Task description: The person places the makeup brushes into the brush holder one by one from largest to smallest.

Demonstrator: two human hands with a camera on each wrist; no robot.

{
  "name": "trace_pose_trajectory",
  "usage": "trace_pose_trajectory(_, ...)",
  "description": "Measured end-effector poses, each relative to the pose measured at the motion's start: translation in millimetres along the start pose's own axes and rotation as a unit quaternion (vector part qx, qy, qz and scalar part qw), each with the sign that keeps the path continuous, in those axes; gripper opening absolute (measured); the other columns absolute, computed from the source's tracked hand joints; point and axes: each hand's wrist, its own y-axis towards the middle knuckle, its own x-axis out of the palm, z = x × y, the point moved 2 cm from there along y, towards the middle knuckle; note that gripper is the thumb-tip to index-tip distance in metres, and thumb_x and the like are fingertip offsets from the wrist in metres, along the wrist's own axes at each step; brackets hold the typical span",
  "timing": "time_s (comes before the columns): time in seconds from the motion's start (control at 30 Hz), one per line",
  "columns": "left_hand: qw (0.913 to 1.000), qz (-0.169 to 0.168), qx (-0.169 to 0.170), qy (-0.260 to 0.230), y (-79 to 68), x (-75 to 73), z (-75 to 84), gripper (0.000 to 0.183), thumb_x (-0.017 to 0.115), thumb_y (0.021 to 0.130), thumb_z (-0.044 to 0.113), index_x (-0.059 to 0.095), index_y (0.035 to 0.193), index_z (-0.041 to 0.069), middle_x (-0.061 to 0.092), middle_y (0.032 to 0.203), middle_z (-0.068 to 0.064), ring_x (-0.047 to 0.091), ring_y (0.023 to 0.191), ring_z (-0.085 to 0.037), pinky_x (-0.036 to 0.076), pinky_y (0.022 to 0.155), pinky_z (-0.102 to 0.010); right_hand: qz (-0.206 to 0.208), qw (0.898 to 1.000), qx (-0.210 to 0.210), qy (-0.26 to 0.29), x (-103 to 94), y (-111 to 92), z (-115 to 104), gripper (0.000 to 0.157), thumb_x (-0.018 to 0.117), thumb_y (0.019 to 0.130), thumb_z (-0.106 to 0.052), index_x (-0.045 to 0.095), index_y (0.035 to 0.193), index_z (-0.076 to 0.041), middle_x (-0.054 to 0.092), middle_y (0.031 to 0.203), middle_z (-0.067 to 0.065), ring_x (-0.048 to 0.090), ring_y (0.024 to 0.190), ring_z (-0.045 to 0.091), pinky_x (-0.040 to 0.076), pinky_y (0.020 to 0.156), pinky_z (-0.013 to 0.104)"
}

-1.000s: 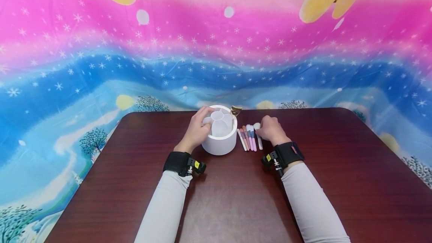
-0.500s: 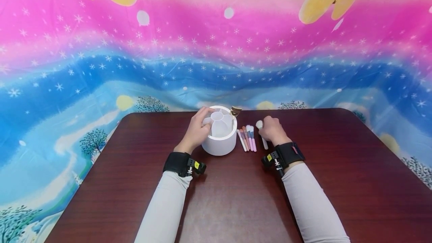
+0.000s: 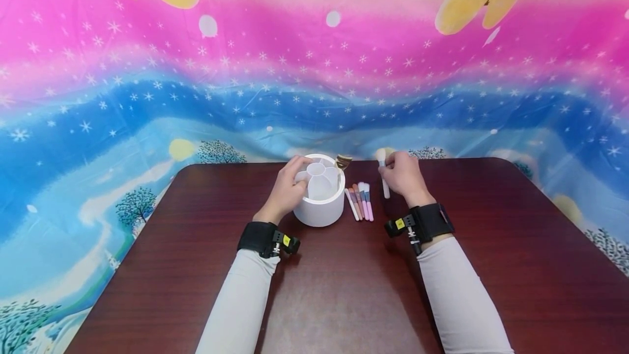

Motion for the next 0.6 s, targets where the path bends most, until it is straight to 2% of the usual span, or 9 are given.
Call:
trace_pose_trajectory(0.07,1.0,0.001,0.003,0.004,-0.1,0.1,0.6,0.047,0.044,0.076,-0.008,0.057,0.112,0.018,0.053,0.115,0.005,0.046,0.108,-0.011,0.039,0.092,-0.045,0.019,0.999,-0.009,0.025,-3.7,0.7,-4.9,0.021,0.059,0.089,-0.015,0.062,0.102,0.002,0.063,0.089,0.016,0.058,0.076,0.026,0.047,0.066,0.04)
trace_pose_trajectory(0.27,1.0,0.003,0.004,0.005,-0.2,0.0,2.6,0.047,0.045,0.075,-0.008,0.057,0.112,0.019,0.053,0.113,0.006,0.046,0.107,-0.01,0.039,0.091,-0.043,0.072,0.992,-0.051,0.085,-10.6,1.9,-18.8,0.025,0.063,0.087,-0.017,0.063,0.105,0.001,0.064,0.09,0.013,0.059,0.076,0.022,0.049,0.068,0.039)
trace_pose_trajectory(0.43,1.0,0.003,0.001,0.004,-0.5,0.4,1.5,0.047,0.044,0.075,-0.008,0.057,0.112,0.018,0.053,0.114,0.006,0.045,0.108,-0.01,0.039,0.092,-0.045,0.079,0.983,-0.055,0.158,-14.4,-0.8,-30.3,0.025,0.063,0.087,-0.016,0.061,0.106,0.001,0.064,0.088,0.011,0.062,0.071,0.023,0.051,0.061,0.033)
trace_pose_trajectory(0.6,1.0,0.006,0.006,0.002,-0.5,0.5,0.7,0.047,0.044,0.075,-0.007,0.057,0.112,0.018,0.053,0.114,0.005,0.045,0.109,-0.01,0.038,0.093,-0.045,0.075,0.966,-0.065,0.238,-14.0,-3.8,-41.5,0.023,0.065,0.087,-0.014,0.061,0.103,0.002,0.064,0.087,0.014,0.063,0.069,0.028,0.053,0.057,0.029)
